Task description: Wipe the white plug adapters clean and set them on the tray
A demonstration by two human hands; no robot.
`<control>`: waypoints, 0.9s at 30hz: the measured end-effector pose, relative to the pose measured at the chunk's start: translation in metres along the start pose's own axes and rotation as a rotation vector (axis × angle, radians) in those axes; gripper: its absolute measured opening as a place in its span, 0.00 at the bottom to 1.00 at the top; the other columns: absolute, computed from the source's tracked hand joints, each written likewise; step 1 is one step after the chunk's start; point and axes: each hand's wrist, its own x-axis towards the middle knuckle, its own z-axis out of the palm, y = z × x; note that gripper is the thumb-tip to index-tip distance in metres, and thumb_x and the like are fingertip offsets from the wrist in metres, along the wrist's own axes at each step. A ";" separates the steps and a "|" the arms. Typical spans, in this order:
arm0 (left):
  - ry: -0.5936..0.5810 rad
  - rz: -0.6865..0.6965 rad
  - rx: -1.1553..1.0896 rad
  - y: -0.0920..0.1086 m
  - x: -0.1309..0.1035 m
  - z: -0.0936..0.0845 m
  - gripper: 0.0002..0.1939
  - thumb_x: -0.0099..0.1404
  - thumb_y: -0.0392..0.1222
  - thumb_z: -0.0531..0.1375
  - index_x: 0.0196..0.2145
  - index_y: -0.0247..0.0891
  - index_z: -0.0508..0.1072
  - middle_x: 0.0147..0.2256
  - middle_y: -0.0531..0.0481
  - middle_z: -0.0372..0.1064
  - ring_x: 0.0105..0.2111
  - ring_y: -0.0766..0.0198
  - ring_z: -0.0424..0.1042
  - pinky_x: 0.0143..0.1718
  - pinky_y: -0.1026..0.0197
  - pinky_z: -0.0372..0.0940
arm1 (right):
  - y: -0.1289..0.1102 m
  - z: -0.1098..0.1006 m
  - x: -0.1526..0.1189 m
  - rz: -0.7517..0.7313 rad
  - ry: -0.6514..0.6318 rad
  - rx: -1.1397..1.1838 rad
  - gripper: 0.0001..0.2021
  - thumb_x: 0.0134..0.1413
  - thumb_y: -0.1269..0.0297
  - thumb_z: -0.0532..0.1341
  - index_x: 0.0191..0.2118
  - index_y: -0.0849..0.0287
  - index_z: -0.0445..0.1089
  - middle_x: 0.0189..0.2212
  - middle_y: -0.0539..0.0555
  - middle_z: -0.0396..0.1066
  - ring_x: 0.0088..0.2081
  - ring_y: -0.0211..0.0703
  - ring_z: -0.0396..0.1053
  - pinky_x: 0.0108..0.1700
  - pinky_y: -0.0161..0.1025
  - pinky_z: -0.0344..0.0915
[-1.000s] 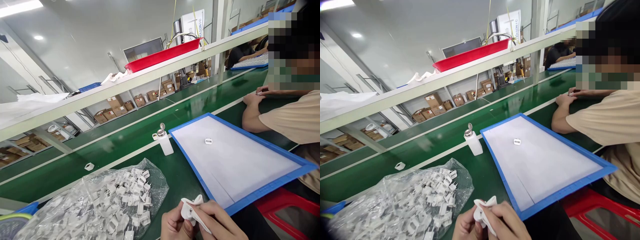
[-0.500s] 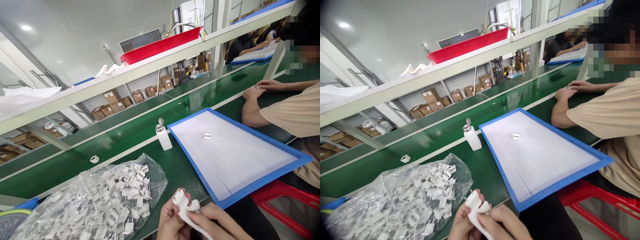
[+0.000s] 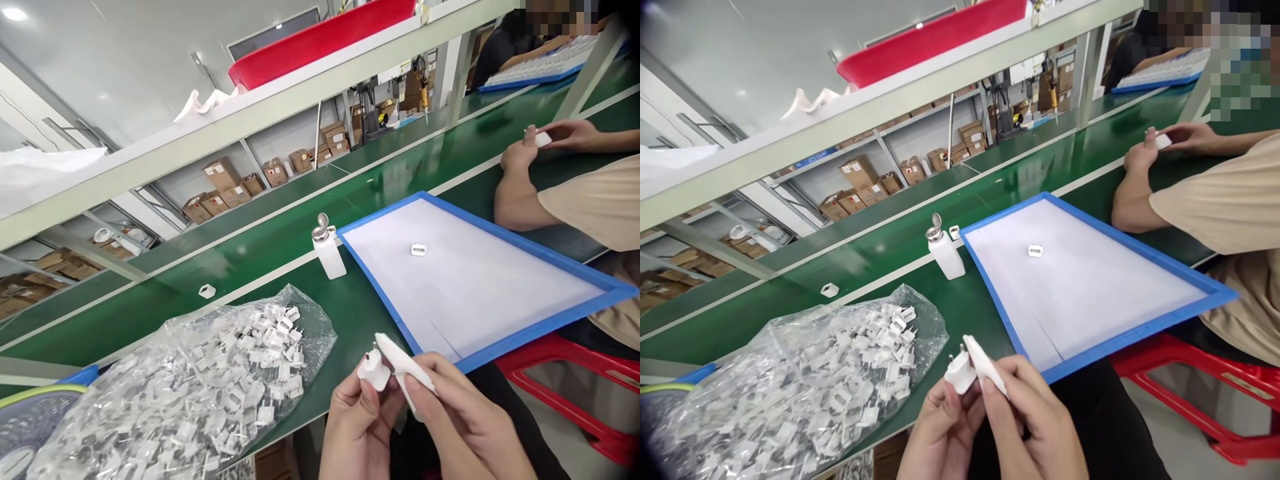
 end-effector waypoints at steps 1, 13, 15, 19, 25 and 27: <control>0.009 0.047 0.068 -0.003 0.000 0.000 0.23 0.46 0.48 0.78 0.39 0.35 0.85 0.39 0.41 0.82 0.37 0.57 0.79 0.45 0.59 0.74 | 0.002 0.000 0.002 0.035 -0.063 0.024 0.15 0.65 0.51 0.60 0.46 0.53 0.78 0.38 0.52 0.71 0.29 0.38 0.66 0.37 0.31 0.69; 0.279 1.025 1.006 -0.024 -0.005 0.006 0.14 0.62 0.29 0.63 0.41 0.42 0.84 0.35 0.48 0.81 0.35 0.58 0.78 0.40 0.61 0.71 | 0.029 0.000 0.004 0.425 0.003 0.601 0.13 0.53 0.52 0.71 0.36 0.58 0.80 0.31 0.52 0.70 0.30 0.39 0.66 0.31 0.34 0.68; 0.286 1.091 1.033 -0.025 -0.005 0.005 0.15 0.62 0.28 0.62 0.42 0.42 0.84 0.35 0.48 0.82 0.36 0.57 0.79 0.41 0.61 0.71 | 0.033 0.000 0.003 0.474 0.052 0.657 0.15 0.49 0.53 0.74 0.36 0.59 0.80 0.30 0.54 0.73 0.29 0.41 0.69 0.29 0.35 0.68; 0.340 1.117 1.105 -0.019 -0.006 0.002 0.16 0.62 0.28 0.62 0.42 0.43 0.84 0.38 0.48 0.82 0.38 0.56 0.80 0.43 0.61 0.73 | 0.043 -0.003 -0.002 0.506 0.021 0.671 0.13 0.49 0.55 0.74 0.38 0.58 0.81 0.30 0.55 0.76 0.33 0.46 0.73 0.35 0.39 0.73; 0.284 1.038 1.112 -0.011 -0.006 0.000 0.17 0.62 0.29 0.62 0.43 0.46 0.84 0.43 0.49 0.82 0.43 0.55 0.80 0.39 0.63 0.75 | 0.032 -0.019 -0.001 -0.209 0.144 -0.026 0.13 0.64 0.65 0.61 0.52 0.53 0.78 0.42 0.56 0.73 0.32 0.40 0.72 0.30 0.32 0.70; 0.315 0.995 1.034 -0.014 -0.007 0.003 0.17 0.63 0.30 0.61 0.42 0.47 0.85 0.42 0.48 0.82 0.44 0.54 0.79 0.38 0.63 0.75 | 0.023 -0.024 0.008 -0.548 0.006 -0.293 0.21 0.63 0.74 0.59 0.59 0.52 0.73 0.43 0.56 0.71 0.37 0.41 0.72 0.36 0.33 0.71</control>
